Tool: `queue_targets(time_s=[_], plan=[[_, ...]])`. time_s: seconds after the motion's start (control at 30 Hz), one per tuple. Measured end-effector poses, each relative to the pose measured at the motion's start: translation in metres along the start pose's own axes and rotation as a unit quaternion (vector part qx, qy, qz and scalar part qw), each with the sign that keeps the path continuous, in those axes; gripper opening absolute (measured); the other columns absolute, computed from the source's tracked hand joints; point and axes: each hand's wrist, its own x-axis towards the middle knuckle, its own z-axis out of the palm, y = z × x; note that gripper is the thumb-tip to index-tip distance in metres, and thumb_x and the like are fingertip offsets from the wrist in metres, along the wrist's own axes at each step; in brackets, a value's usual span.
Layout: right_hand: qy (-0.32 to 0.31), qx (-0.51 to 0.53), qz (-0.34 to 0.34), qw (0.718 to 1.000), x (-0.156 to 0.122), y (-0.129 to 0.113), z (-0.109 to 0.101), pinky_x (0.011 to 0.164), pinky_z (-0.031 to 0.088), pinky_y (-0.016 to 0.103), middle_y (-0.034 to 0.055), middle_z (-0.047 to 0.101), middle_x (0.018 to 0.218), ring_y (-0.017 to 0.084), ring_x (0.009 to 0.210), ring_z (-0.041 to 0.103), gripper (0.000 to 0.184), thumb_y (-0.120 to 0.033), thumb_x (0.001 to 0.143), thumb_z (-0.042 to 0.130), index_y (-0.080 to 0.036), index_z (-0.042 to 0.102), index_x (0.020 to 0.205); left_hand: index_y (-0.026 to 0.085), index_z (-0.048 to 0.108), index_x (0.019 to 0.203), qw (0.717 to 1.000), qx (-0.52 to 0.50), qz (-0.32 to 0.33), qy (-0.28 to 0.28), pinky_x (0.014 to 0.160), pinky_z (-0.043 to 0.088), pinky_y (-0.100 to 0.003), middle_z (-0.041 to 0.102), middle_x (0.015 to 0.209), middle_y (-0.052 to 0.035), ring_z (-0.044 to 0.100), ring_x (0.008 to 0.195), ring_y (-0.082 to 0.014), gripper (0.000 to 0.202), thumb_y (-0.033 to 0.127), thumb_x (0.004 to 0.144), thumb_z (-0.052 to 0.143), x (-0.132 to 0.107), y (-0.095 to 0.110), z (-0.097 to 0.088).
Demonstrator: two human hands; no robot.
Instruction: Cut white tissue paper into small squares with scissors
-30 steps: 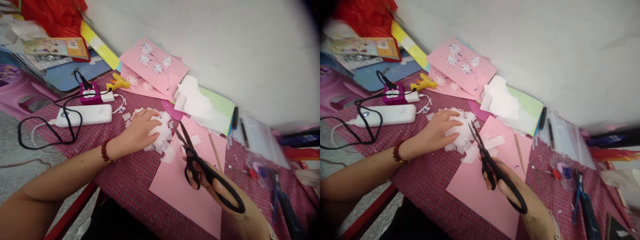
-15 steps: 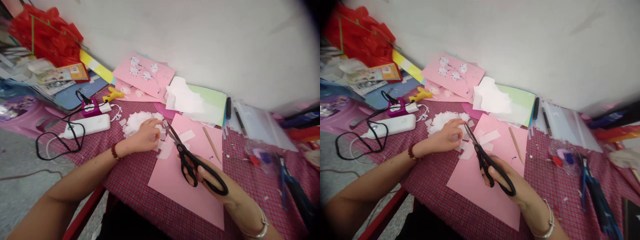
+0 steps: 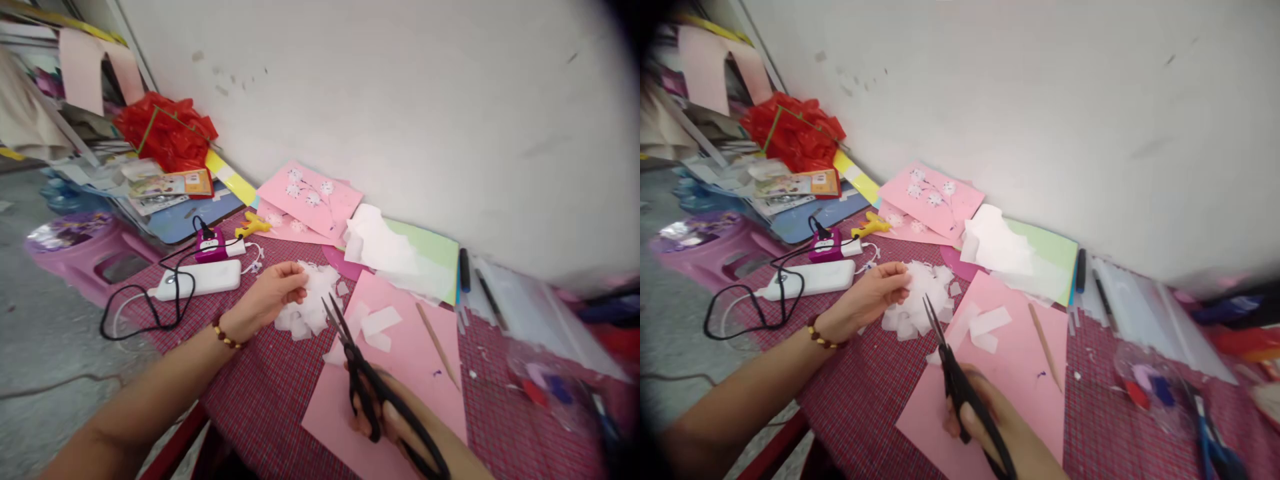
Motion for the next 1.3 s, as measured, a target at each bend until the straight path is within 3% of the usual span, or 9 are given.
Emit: queue_targets(time_s=[0.2, 0.4, 0.57, 0.73, 0.8, 0.9, 0.97, 1.1, 1.3], plan=[[0.030, -0.025, -0.001, 0.999, 0.005, -0.012, 0.007, 0.075, 0.044, 0.037, 0.0059, 0.059, 0.083, 0.021, 0.078, 0.054, 0.044, -0.060, 0.093, 0.046, -0.019, 0.062, 0.102, 0.015, 0.053, 0.072, 0.996, -0.041, -0.058, -0.050, 0.064, 0.051, -0.024, 0.056, 0.068, 0.0055, 0.056, 0.059, -0.0068, 0.034, 0.027, 0.061, 0.083, -0.012, -0.011, 0.016], [0.100, 0.029, -0.003, 0.995, 0.005, -0.006, 0.015, 0.077, 0.046, 0.040, 0.0054, 0.060, 0.086, 0.020, 0.074, 0.055, 0.055, -0.060, 0.088, 0.055, -0.022, 0.057, 0.128, 0.013, 0.059, 0.065, 0.998, 0.047, 0.001, -0.049, 0.054, 0.035, -0.019, 0.056, 0.072, 0.0019, 0.045, 0.060, -0.0059, 0.021, 0.029, 0.070, 0.072, -0.013, -0.017, 0.016], [0.141, 0.087, -0.017, 0.986, 0.007, -0.004, 0.014, 0.073, 0.047, 0.037, 0.0041, 0.058, 0.084, 0.018, 0.069, 0.053, 0.045, -0.057, 0.087, 0.060, -0.022, 0.062, 0.115, 0.014, 0.058, 0.067, 0.998, 0.041, 0.038, -0.031, 0.054, 0.036, -0.018, 0.055, 0.069, 0.0027, 0.045, 0.058, -0.0054, 0.020, 0.029, 0.072, 0.071, -0.011, -0.015, 0.012], [0.144, 0.099, -0.018, 0.984, 0.009, -0.010, 0.013, 0.067, 0.045, 0.032, 0.0038, 0.057, 0.083, 0.015, 0.069, 0.052, 0.035, -0.052, 0.091, 0.058, -0.020, 0.064, 0.103, 0.015, 0.053, 0.075, 0.991, -0.024, -0.044, -0.128, 0.041, 0.033, -0.019, 0.064, 0.074, 0.0000, 0.048, 0.046, -0.0046, 0.027, 0.037, 0.079, 0.069, -0.019, -0.012, 0.016], [0.142, 0.099, -0.018, 0.985, 0.009, -0.008, 0.011, 0.066, 0.043, 0.030, 0.0034, 0.057, 0.083, 0.015, 0.068, 0.052, 0.034, -0.051, 0.092, 0.056, -0.020, 0.064, 0.104, 0.016, 0.050, 0.075, 0.984, -0.057, -0.069, -0.156, 0.043, 0.039, -0.019, 0.067, 0.079, -0.0015, 0.054, 0.049, -0.0059, 0.028, 0.033, 0.077, 0.073, -0.022, -0.010, 0.018], [0.141, 0.089, -0.014, 0.986, 0.007, -0.005, 0.009, 0.066, 0.042, 0.030, 0.0030, 0.057, 0.084, 0.014, 0.068, 0.053, 0.035, -0.049, 0.092, 0.057, -0.020, 0.063, 0.111, 0.016, 0.054, 0.080, 0.982, -0.080, -0.070, -0.154, 0.062, 0.050, -0.022, 0.067, 0.083, 0.0000, 0.062, 0.065, -0.0078, 0.027, 0.020, 0.069, 0.078, -0.023, -0.010, 0.020], [0.137, 0.079, -0.012, 0.987, 0.006, -0.004, 0.008, 0.066, 0.042, 0.030, 0.0029, 0.057, 0.084, 0.014, 0.068, 0.053, 0.034, -0.049, 0.092, 0.057, -0.020, 0.063, 0.109, 0.017, 0.059, 0.092, 0.983, -0.076, -0.063, -0.152, 0.070, 0.051, -0.023, 0.064, 0.083, 0.0016, 0.063, 0.072, -0.0083, 0.032, 0.014, 0.067, 0.079, -0.022, -0.011, 0.019], [0.134, 0.065, -0.014, 0.989, 0.007, -0.005, 0.007, 0.064, 0.041, 0.029, 0.0028, 0.056, 0.082, 0.014, 0.067, 0.052, 0.032, -0.049, 0.092, 0.058, -0.019, 0.066, 0.095, 0.018, 0.060, 0.106, 0.989, -0.036, -0.033, -0.142, 0.073, 0.047, -0.022, 0.060, 0.089, 0.0023, 0.060, 0.078, -0.0077, 0.039, 0.015, 0.070, 0.077, -0.019, -0.018, 0.018], [0.146, 0.051, -0.001, 0.988, 0.004, -0.013, 0.009, 0.062, 0.041, 0.030, 0.0031, 0.058, 0.080, 0.016, 0.066, 0.052, 0.040, -0.052, 0.089, 0.060, -0.020, 0.063, 0.112, 0.018, 0.062, 0.100, 0.992, 0.010, -0.021, -0.126, 0.070, 0.046, -0.024, 0.052, 0.076, 0.0059, 0.051, 0.067, -0.0069, 0.037, 0.011, 0.065, 0.072, -0.014, -0.023, 0.014]])
